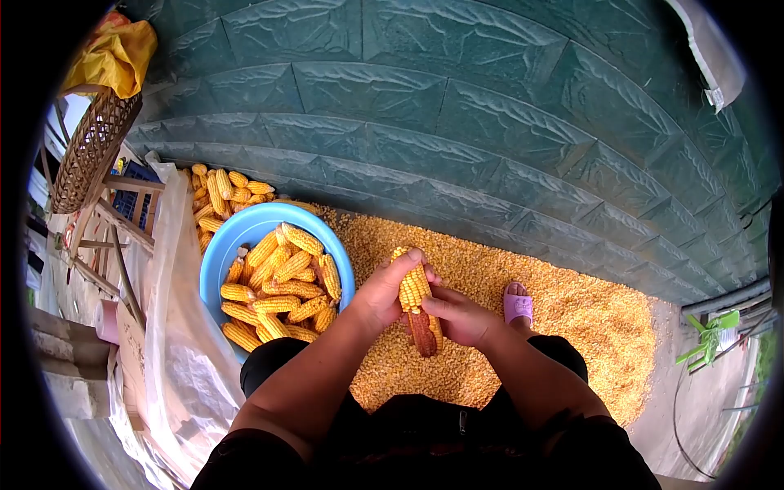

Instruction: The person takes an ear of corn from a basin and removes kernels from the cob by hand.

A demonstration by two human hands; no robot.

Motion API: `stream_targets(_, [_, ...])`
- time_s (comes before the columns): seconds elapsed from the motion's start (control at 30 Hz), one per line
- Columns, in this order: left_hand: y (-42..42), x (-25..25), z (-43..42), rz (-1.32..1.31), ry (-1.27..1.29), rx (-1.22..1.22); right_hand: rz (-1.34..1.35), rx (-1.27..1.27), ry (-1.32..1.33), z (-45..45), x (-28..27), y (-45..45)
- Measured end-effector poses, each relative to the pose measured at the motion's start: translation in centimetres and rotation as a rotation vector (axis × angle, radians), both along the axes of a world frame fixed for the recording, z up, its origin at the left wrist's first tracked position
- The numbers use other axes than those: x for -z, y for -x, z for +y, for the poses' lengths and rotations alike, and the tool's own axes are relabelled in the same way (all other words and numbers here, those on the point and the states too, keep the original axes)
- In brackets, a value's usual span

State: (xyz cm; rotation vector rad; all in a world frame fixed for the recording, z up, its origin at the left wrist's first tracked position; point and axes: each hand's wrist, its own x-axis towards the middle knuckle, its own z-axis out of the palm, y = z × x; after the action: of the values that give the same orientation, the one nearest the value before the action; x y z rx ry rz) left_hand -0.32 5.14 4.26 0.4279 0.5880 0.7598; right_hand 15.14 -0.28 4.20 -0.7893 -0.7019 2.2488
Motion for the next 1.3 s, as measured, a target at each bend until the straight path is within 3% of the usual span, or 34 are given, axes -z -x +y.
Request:
stream_targets(0.03, [0.0,0.0,0.0,-0.023,-0.006,-0.013,0.000,0.000,0.002,0.0,-0.1,0.1])
stream_targets(0.1, [-0.2,-0.1,-0.2,0.051,-0.057,-0.007,-0.443,-0.096,-0.435,0.0,-0.3,0.4])
stream_targets(0.13, [-0.3,-0.2,-0.2,0.125,-0.108,0.000,-0.457,-0.069,-0.469,-0.3,0.1,0.8])
stream_targets(0.27, [-0.5,-1.2,-0.6,0.161,-0.069,-0.027,-0.427,0.028,-0.452,-0.5,0.5,1.3])
stream_targets(0.33, [-1.0,-1.7,-1.0,0.281,-0.192,-0.073,-0.492,-0.017,-0.404,-0.3,0.2,1.3])
stream_targets(0.57, [-0.8,-0.3,-0.6,0.231,-0.084,-0.092,-0.631,-0.023,-0.507,-0.1,-0.1,1.7])
stream_targets(0.63, [-0.7,0.0,-0.5,0.222,-0.011,-0.165,-0.498,0.225,-0.573,-0.3,0.1,2.0])
stream_targets(0.67, [-0.7,0.6,-0.5,0.221,-0.011,-0.169,-0.498,0.222,-0.574,-0.3,0.1,1.9])
stream_targets(0.73, [-1.0,1.9,-0.3,0.365,-0.093,-0.189,-0.775,0.142,-0.475,-0.2,0.5,1.4])
stream_targets(0.77, [-1.0,1.6,-0.3,0.364,-0.094,-0.189,-0.776,0.141,-0.476,-0.2,0.6,1.4])
stream_targets(0.83, [-1.1,0.8,-0.5,0.278,-0.011,-0.215,-0.849,0.148,-0.700,-0.4,0.8,1.4])
stream_targets(0.87, [-0.9,0.9,-0.4,0.278,-0.011,-0.215,-0.849,0.147,-0.700,-0.2,1.1,1.1])
stream_targets(0.93, [-0.1,1.0,0.0,0.026,-0.039,-0.037,-0.500,0.003,-0.454,0.3,1.8,0.3])
stream_targets(0.97, [-0.2,0.8,-0.1,0.026,-0.039,-0.037,-0.500,0.003,-0.455,0.2,1.1,0.2])
stream_targets(1.03, [-0.3,0.0,-0.4,-0.034,0.112,-0.040,-0.240,-0.040,-0.145,-0.1,-0.8,0.1])
stream_targets(1.13, [-0.2,-0.4,-0.5,0.009,0.111,-0.015,-0.059,-0.075,-0.066,0.2,-0.1,-0.2])
stream_targets(1.3, [-1.0,-0.6,-0.9,0.270,-0.132,-0.128,-0.216,0.000,-0.155,-0.3,-0.5,0.9])
